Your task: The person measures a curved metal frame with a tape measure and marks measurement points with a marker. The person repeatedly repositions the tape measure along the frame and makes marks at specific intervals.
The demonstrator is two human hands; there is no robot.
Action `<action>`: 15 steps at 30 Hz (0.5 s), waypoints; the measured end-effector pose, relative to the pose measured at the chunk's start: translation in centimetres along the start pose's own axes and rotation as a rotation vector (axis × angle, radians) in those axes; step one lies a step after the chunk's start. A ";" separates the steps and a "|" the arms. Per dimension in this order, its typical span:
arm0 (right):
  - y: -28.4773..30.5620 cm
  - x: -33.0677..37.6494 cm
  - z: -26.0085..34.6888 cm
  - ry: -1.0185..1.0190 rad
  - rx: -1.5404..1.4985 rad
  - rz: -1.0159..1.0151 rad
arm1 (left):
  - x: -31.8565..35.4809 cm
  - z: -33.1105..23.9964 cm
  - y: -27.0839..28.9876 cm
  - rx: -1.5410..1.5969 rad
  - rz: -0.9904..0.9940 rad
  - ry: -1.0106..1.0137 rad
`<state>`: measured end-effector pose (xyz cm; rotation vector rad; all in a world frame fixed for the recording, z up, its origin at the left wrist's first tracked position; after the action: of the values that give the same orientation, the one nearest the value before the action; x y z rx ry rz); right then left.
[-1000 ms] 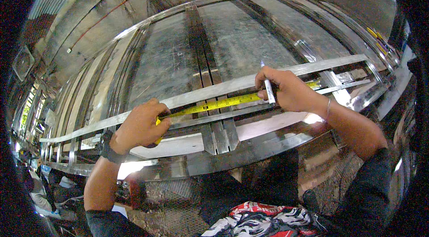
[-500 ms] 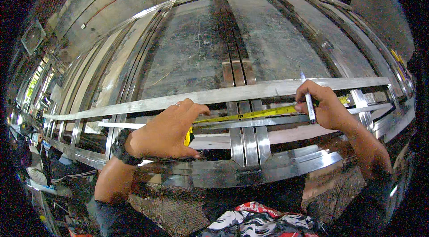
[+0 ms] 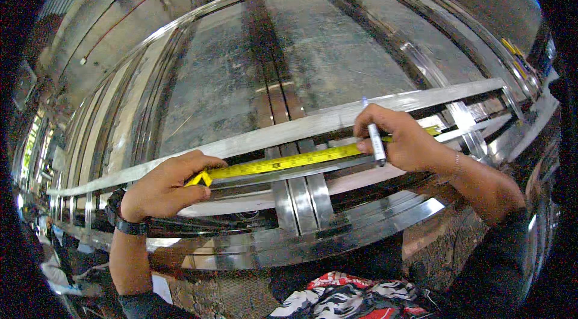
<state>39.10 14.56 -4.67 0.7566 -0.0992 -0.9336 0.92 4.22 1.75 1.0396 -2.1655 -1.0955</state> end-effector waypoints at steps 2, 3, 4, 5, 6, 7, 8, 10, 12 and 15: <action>-0.2 0.0 0.0 0.016 -0.049 0.011 | -0.6 0.7 0.4 0.065 0.052 0.047; -0.2 -0.1 0.0 -0.003 -0.045 0.015 | -0.8 1.1 0.6 0.093 0.085 0.093; -0.3 0.0 0.3 -0.020 -0.042 0.020 | -1.0 1.4 0.6 0.121 0.118 0.140; -0.2 0.0 0.3 -0.038 -0.039 0.027 | -1.3 1.4 0.8 0.105 0.094 0.139; -0.3 0.1 -0.3 -0.032 0.012 0.022 | -1.4 1.3 0.6 0.089 0.071 0.134; -0.3 0.2 -0.5 -0.065 0.012 0.036 | -1.5 1.3 0.2 0.075 0.048 0.130; -0.4 0.1 -0.5 -0.099 0.012 0.051 | -1.6 1.2 -0.4 0.037 -0.079 0.053; -0.5 0.2 -0.3 -0.131 0.010 0.074 | -1.9 0.0 -0.5 -0.018 -0.047 0.121; -0.5 0.2 0.0 -0.108 -0.001 0.081 | -1.5 -0.4 -0.5 -0.007 -0.032 0.233; -0.7 0.0 -0.3 -0.092 -0.018 0.114 | -1.2 0.3 -1.2 0.023 -0.151 0.062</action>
<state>38.74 14.45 -5.34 0.6848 -0.2124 -0.8592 1.91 4.80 0.47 1.2484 -2.0830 -1.0924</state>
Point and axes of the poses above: each hand's wrist, its own x-axis away from the middle knuckle, its own y-axis out of the back of the hand, z = x × y, the point moved 4 cm from there along -x, towards the middle knuckle, and after that the axes turned 8 degrees about -y, right-handed, at the moved point
